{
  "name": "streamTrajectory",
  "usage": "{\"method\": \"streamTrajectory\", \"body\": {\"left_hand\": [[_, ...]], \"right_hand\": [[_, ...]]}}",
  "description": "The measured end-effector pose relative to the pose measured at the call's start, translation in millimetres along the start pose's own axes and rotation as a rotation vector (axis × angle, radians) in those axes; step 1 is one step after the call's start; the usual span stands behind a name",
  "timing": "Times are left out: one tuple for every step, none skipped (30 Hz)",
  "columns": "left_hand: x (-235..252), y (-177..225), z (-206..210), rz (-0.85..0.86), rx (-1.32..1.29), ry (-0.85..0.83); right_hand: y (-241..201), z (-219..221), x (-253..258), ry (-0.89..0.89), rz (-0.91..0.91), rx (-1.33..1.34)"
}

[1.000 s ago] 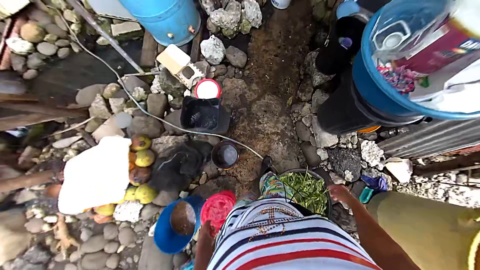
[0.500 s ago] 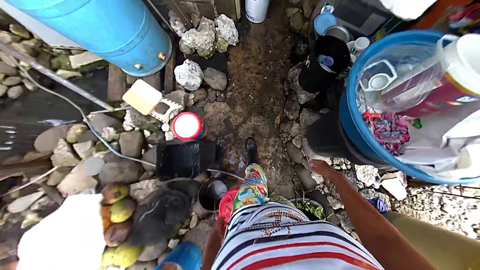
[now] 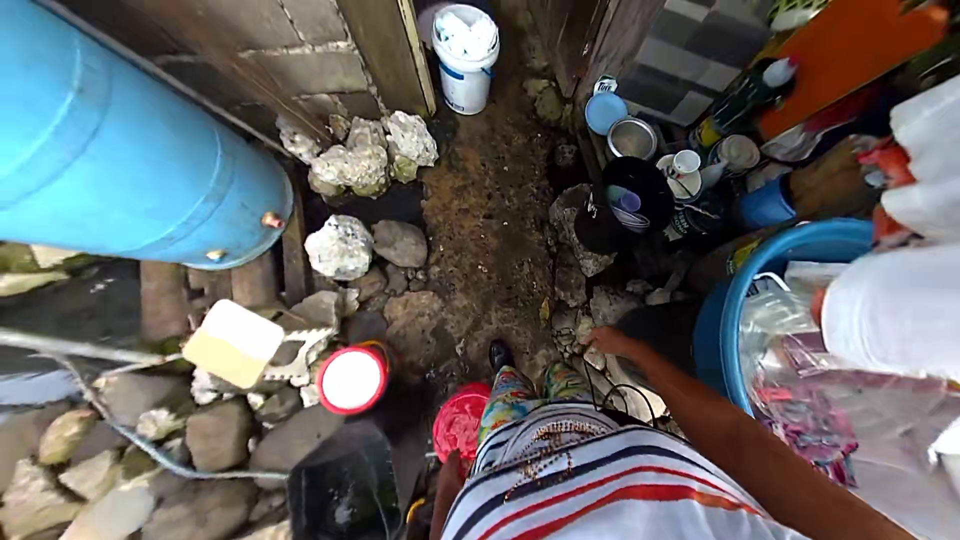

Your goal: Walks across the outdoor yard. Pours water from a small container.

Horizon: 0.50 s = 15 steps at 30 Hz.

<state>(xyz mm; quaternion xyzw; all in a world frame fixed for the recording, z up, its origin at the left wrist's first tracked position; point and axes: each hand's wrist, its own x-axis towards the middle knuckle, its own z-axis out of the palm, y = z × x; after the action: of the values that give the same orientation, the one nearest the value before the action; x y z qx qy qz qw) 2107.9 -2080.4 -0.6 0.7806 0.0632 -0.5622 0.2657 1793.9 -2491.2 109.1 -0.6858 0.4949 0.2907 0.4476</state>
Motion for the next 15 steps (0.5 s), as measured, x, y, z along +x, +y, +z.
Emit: {"method": "streamTrajectory", "body": {"left_hand": [[-11.4, 40.1, 4.8, -0.104, -0.067, 0.044], [-21.5, 73.3, 10.6, -0.118, -0.119, 0.095], [-23.1, 98.1, 12.0, -0.108, -0.203, 0.125], [-17.4, 118.1, 10.4, -0.088, -0.231, 0.124], [-7.2, 137.0, 6.7, -0.071, -0.208, 0.122], [1.7, 160.0, 3.1, -0.075, -0.165, 0.124], [11.7, 184.8, 1.1, -0.083, -0.114, 0.121], [25.1, 208.4, -0.1, -0.094, -0.08, 0.116], [40.8, 229.3, 0.6, -0.095, -0.062, 0.114], [55.6, 248.8, 3.5, -0.086, -0.044, 0.116], [68.9, 267.0, 5.3, -0.08, -0.016, 0.117], [78.9, 284.4, 6.1, -0.066, 0.024, 0.122], [87.6, 302.7, 8.1, -0.061, 0.052, 0.12], [95.4, 322.1, 12.7, -0.057, 0.083, 0.118], [100.9, 342.5, 17.3, -0.049, 0.103, 0.122]], "right_hand": [[3.0, -11.3, 4.2, -0.009, 0.031, 0.013], [7.4, -21.8, 9.5, -0.013, 0.059, 0.04], [12.4, -31.3, 15.9, -0.019, 0.093, 0.07], [19.2, -39.3, 24.5, -0.025, 0.128, 0.09], [27.5, -46.4, 35.4, -0.025, 0.155, 0.097], [32.5, -54.0, 44.5, -0.021, 0.172, 0.11], [33.6, -63.1, 50.1, -0.013, 0.189, 0.145], [31.8, -73.5, 53.0, 0.0, 0.208, 0.205], [28.2, -85.0, 53.1, 0.012, 0.219, 0.273], [28.3, -95.0, 55.6, 0.026, 0.224, 0.327], [29.9, -103.4, 60.3, 0.04, 0.225, 0.38], [33.4, -108.3, 66.1, 0.053, 0.237, 0.441], [39.0, -111.4, 71.2, 0.066, 0.263, 0.498], [46.9, -113.7, 77.0, 0.08, 0.289, 0.532], [54.0, -115.2, 82.7, 0.081, 0.319, 0.552]]}}
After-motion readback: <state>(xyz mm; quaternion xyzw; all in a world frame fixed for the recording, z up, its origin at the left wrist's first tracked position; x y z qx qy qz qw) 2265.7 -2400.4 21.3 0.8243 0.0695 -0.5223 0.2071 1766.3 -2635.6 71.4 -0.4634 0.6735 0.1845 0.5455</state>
